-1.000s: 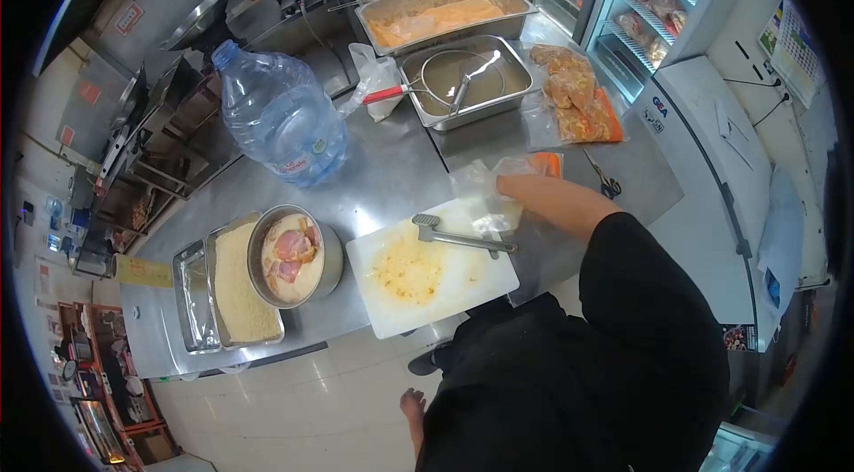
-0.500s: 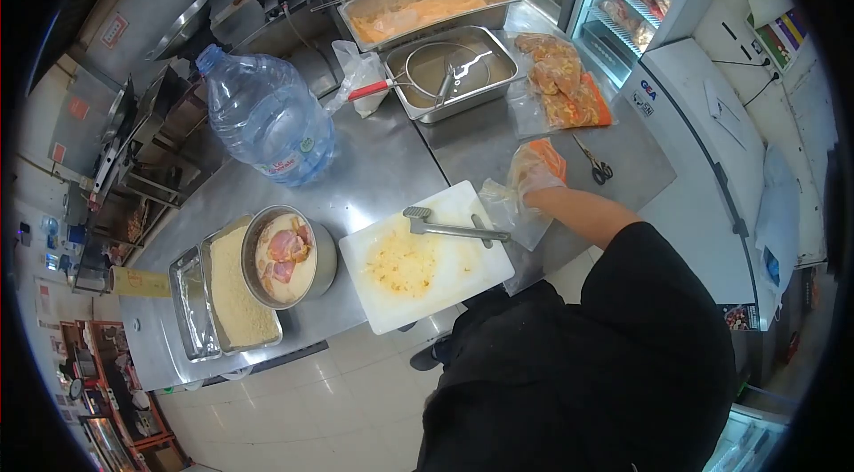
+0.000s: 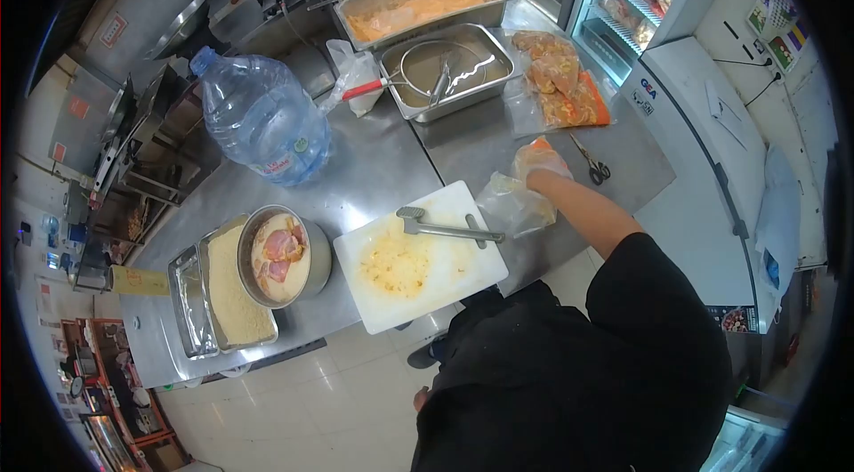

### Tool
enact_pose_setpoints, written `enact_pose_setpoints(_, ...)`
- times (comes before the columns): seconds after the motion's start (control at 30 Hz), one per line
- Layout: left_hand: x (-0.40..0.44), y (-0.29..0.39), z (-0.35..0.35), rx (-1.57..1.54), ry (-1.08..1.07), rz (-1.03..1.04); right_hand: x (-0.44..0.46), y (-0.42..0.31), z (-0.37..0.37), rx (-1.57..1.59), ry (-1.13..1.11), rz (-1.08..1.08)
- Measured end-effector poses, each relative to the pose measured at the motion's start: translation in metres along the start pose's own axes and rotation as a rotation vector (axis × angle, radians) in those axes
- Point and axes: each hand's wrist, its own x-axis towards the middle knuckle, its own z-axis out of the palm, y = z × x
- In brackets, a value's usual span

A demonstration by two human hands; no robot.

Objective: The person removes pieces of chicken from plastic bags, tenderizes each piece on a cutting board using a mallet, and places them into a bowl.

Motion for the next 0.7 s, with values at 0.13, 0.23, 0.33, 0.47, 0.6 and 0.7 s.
enact_pose_setpoints(0.13,-0.02,-0.011,0.019,-0.02,-0.05,-0.011,-0.004,0.008,0.008,0.037,-0.093,0.104)
enact_pose_setpoints(0.23,-0.026,-0.012,0.032,-0.022,-0.074,-0.009,0.037,0.049,0.099,0.136,-0.231,-0.021)
enact_pose_setpoints(0.33,-0.033,-0.024,0.04,-0.045,-0.095,0.016,0.025,0.054,0.089,-0.029,-0.006,-0.162)
enact_pose_setpoints(0.47,-0.026,-0.036,0.028,-0.012,-0.101,0.029,0.017,0.021,-0.009,0.062,-0.096,-0.223)
enact_pose_setpoints(0.6,-0.013,-0.011,-0.03,0.175,-0.23,0.14,0.041,0.055,-0.057,-0.118,-0.252,-0.296)
enact_pose_setpoints(0.7,0.0,0.021,-0.054,-0.226,-0.325,-0.02,0.055,0.092,-0.08,-0.207,-0.265,-0.277)
